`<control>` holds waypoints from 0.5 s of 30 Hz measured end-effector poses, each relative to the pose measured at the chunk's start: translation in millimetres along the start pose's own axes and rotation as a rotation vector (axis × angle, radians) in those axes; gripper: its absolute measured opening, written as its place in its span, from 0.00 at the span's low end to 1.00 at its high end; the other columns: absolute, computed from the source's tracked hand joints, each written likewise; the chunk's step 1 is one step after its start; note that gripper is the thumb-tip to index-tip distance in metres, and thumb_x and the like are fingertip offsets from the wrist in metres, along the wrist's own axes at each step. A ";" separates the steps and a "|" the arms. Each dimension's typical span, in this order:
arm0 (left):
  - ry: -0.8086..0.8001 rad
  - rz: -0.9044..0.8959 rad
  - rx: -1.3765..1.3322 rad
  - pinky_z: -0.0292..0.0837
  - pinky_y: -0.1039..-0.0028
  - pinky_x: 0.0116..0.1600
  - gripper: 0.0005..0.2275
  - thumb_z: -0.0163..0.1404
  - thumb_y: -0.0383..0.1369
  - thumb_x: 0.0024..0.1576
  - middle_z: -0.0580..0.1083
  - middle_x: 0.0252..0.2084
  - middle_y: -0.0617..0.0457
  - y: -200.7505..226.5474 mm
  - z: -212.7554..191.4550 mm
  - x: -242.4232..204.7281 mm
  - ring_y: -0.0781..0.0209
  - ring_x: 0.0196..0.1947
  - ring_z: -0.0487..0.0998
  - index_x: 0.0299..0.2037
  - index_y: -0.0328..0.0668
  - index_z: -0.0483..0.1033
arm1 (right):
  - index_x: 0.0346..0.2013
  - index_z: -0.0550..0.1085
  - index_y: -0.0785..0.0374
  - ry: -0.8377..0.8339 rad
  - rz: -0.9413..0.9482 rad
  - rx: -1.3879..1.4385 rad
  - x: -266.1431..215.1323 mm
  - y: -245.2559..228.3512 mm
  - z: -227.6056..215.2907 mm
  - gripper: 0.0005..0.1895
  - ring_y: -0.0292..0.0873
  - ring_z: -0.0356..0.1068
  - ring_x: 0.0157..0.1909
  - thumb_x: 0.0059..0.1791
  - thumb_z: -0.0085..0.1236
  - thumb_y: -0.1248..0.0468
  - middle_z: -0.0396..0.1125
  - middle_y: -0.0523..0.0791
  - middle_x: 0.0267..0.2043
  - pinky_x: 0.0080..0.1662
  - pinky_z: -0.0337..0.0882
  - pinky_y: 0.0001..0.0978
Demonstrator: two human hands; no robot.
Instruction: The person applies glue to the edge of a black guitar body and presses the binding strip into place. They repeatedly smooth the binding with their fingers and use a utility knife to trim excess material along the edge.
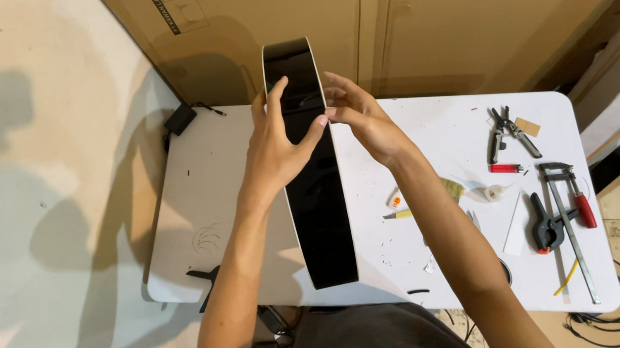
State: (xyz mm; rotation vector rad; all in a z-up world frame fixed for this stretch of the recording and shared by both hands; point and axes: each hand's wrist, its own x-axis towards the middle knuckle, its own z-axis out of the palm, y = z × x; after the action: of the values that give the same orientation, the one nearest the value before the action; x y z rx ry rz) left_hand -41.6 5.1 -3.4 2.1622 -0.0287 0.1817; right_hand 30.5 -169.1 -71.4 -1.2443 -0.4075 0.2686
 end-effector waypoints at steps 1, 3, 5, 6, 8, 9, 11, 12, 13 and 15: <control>-0.022 0.011 0.016 0.65 0.25 0.57 0.39 0.54 0.55 0.57 0.48 0.69 0.22 -2.0 -1.5 0.6 0.12 0.68 0.54 0.73 0.50 0.49 | 0.71 0.57 0.70 -0.034 0.007 0.020 0.0 -3.5 1.3 0.39 0.41 0.64 0.55 0.49 0.61 0.62 0.62 0.47 0.56 0.55 0.66 0.33; -0.041 0.022 0.037 0.65 0.27 0.57 0.38 0.54 0.57 0.56 0.51 0.68 0.25 0.1 -5.0 1.3 0.15 0.69 0.54 0.73 0.52 0.53 | 0.72 0.57 0.69 -0.070 0.010 0.043 2.0 -6.8 0.1 0.40 0.44 0.64 0.57 0.49 0.61 0.61 0.62 0.49 0.58 0.57 0.66 0.37; -0.021 0.149 0.153 0.54 0.22 0.63 0.33 0.52 0.51 0.60 0.41 0.73 0.27 7.0 -7.7 1.4 0.14 0.71 0.39 0.70 0.40 0.60 | 0.73 0.57 0.68 -0.101 0.040 0.047 6.2 -4.8 -5.4 0.41 0.46 0.64 0.59 0.48 0.61 0.60 0.62 0.50 0.59 0.60 0.66 0.41; -0.016 0.151 0.157 0.54 0.22 0.63 0.33 0.52 0.51 0.60 0.41 0.73 0.27 12.1 -8.5 -0.2 0.14 0.71 0.39 0.70 0.40 0.60 | 0.73 0.57 0.68 -0.106 0.035 0.048 8.6 -2.3 -8.0 0.41 0.46 0.64 0.59 0.48 0.61 0.60 0.62 0.50 0.59 0.60 0.66 0.41; -0.007 0.220 0.370 0.52 0.19 0.62 0.26 0.49 0.47 0.63 0.41 0.75 0.34 23.2 -11.7 -3.1 0.20 0.73 0.39 0.67 0.40 0.67 | 0.74 0.54 0.69 -0.094 0.050 -0.013 12.0 1.9 -11.9 0.44 0.49 0.63 0.59 0.47 0.61 0.61 0.60 0.53 0.58 0.61 0.65 0.46; -0.009 0.218 0.373 0.52 0.19 0.62 0.26 0.49 0.47 0.63 0.41 0.75 0.34 21.2 -11.3 -2.7 0.20 0.73 0.39 0.67 0.40 0.67 | 0.74 0.54 0.69 -0.094 0.052 -0.008 13.2 6.2 -14.2 0.44 0.49 0.63 0.59 0.47 0.61 0.61 0.60 0.53 0.58 0.61 0.65 0.46; -0.005 0.328 0.440 0.54 0.29 0.66 0.18 0.47 0.43 0.65 0.53 0.71 0.43 16.4 -9.9 -1.6 0.31 0.71 0.49 0.63 0.49 0.71 | 0.73 0.57 0.69 -0.071 0.048 -0.073 16.1 15.4 -19.4 0.43 0.50 0.64 0.61 0.46 0.61 0.61 0.62 0.54 0.59 0.62 0.66 0.47; -0.005 0.326 0.443 0.54 0.29 0.66 0.18 0.47 0.43 0.65 0.53 0.71 0.43 11.2 -7.4 0.3 0.31 0.71 0.49 0.63 0.49 0.71 | 0.73 0.57 0.69 -0.072 0.049 -0.070 13.9 13.4 -19.3 0.43 0.50 0.64 0.61 0.46 0.61 0.61 0.62 0.54 0.59 0.62 0.66 0.47; -0.010 0.352 0.423 0.56 0.37 0.67 0.17 0.47 0.44 0.65 0.59 0.67 0.46 5.7 -6.0 1.5 0.36 0.70 0.54 0.62 0.50 0.72 | 0.70 0.61 0.69 0.006 0.055 -0.162 11.7 11.5 -18.0 0.38 0.53 0.66 0.60 0.45 0.56 0.67 0.63 0.56 0.58 0.60 0.69 0.47; -0.017 0.371 0.408 0.59 0.45 0.68 0.17 0.47 0.45 0.65 0.65 0.63 0.50 1.1 -3.7 -0.2 0.41 0.69 0.59 0.61 0.52 0.74 | 0.68 0.65 0.70 0.082 0.066 -0.248 5.1 12.6 -17.6 0.35 0.55 0.68 0.59 0.44 0.52 0.74 0.65 0.58 0.56 0.58 0.72 0.48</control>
State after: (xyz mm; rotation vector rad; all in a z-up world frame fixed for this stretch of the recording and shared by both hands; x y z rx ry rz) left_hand -42.3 7.5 -0.5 2.5492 -0.4389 0.4116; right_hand 43.1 -178.2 -87.3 -1.5089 -0.3369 0.2267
